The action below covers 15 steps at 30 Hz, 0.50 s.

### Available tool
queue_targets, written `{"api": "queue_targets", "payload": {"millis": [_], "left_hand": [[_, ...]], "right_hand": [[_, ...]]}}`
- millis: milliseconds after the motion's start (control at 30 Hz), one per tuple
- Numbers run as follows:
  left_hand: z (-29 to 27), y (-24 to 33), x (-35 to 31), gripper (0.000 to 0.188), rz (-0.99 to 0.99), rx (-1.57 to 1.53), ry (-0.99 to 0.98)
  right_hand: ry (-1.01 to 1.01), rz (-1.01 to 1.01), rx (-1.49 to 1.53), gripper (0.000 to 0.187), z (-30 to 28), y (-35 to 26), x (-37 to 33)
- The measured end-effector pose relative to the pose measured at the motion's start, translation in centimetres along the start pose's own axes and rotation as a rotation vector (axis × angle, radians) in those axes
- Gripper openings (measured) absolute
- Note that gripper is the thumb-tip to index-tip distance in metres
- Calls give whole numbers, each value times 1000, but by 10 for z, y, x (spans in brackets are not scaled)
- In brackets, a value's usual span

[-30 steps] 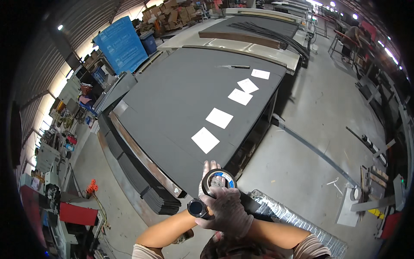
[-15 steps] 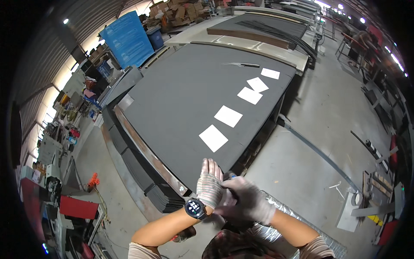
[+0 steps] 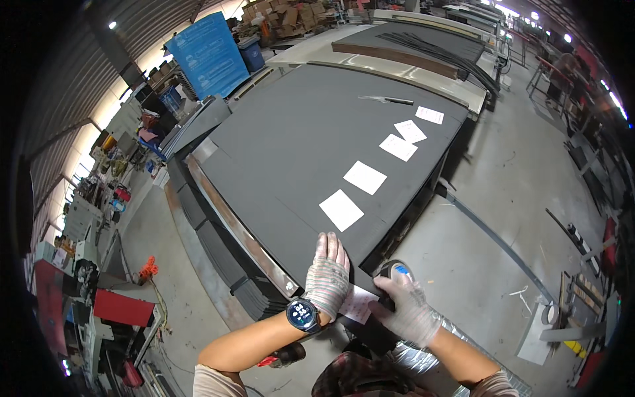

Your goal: Applying product labels to black panels on a large work table in a manufacturing facility.

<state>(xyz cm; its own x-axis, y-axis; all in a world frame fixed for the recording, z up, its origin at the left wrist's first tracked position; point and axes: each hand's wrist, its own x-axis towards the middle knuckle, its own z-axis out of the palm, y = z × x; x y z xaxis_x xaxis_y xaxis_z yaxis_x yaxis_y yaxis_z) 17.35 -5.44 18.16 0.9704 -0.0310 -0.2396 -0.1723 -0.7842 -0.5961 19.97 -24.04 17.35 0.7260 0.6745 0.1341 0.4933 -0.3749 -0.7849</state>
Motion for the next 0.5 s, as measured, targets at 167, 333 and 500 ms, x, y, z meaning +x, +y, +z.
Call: {"api": "queue_targets", "payload": {"millis": [167, 333, 500], "left_hand": [[-1, -1, 0, 52, 18, -6, 21], [12, 27, -3, 54, 346, -2273, 715], [46, 69, 18, 62, 1317, -3540, 519]], "right_hand": [[168, 15, -107, 63, 12, 15, -6], [211, -349, -61, 82, -1, -53, 20], [-98, -281, -124, 83, 14, -64, 47]]}}
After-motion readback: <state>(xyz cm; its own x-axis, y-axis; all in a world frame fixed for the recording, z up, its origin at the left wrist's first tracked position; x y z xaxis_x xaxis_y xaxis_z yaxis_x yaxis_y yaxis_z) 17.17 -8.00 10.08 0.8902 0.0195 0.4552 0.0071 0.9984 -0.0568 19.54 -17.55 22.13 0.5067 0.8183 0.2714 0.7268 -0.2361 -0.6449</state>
